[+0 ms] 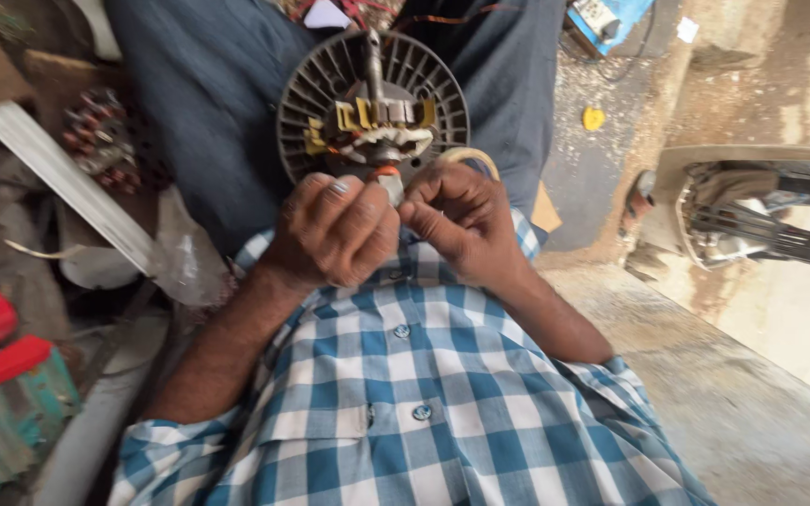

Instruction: The person sits cross-legged and wraps electrical tape around the commutator of a small electric motor. They repeatedly rotate the component and apply tape to different segments, occasionally pausing to inspect the work.

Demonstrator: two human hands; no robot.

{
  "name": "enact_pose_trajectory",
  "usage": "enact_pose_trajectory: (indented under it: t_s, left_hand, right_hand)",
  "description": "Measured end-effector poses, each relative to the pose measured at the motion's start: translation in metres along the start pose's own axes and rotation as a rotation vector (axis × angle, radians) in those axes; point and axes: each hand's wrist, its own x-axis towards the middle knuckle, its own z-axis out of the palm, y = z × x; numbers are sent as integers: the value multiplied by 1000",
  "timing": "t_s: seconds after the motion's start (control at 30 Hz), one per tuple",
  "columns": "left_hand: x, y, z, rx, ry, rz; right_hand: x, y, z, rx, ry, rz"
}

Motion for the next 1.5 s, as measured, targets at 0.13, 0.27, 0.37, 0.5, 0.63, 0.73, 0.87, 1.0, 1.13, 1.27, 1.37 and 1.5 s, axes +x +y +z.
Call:
enact_pose_trajectory:
  t_s: [0.13,0.27,0.37,0.5,0.63,0.73,0.87,1.0,1.13,1.27,1.37,1.5]
  left_hand:
    - [-11,-6,-14,-69,4,-87]
    - [-19,-10,-24,-279,59,-261]
    - [-16,-4,-22,-905,6,-838]
    - [-6,1,-21,-1313,-4,-808]
    - [5,-7,-24,-1124,-40,-800]
    - [11,-10,-23,-909,17,-728]
    - [18,-8,-18,-723,157,-709]
    - [22,-8,-15,-752,139,-674]
    - [22,-10,-16,-897,-10,-706]
    - [18,-8,-12,-880,6,-718]
    - [14,-5,-6,-805,90,-701]
    - [8,-8,-3,-839,199,-710]
  right_hand:
    - [-4,0,-12,-7,-15,9]
    - [-5,-5,-20,44,-40,-69]
    - [2,-16,-21,-109,-228,-153]
    - [18,-34,-19,-357,-370,-248]
    - [29,-40,-21,-553,-336,-365]
    - [30,-37,-23,-555,-266,-345]
    - [29,-32,-22,-539,-87,-283]
    - [31,-34,-22,-532,-193,-361]
    - [32,-34,-23,-566,-239,-382]
    - [30,-25,-22,-533,-179,-357]
    - [31,-18,-24,-561,-81,-300]
    - [40,-17,-32,-479,120,-349]
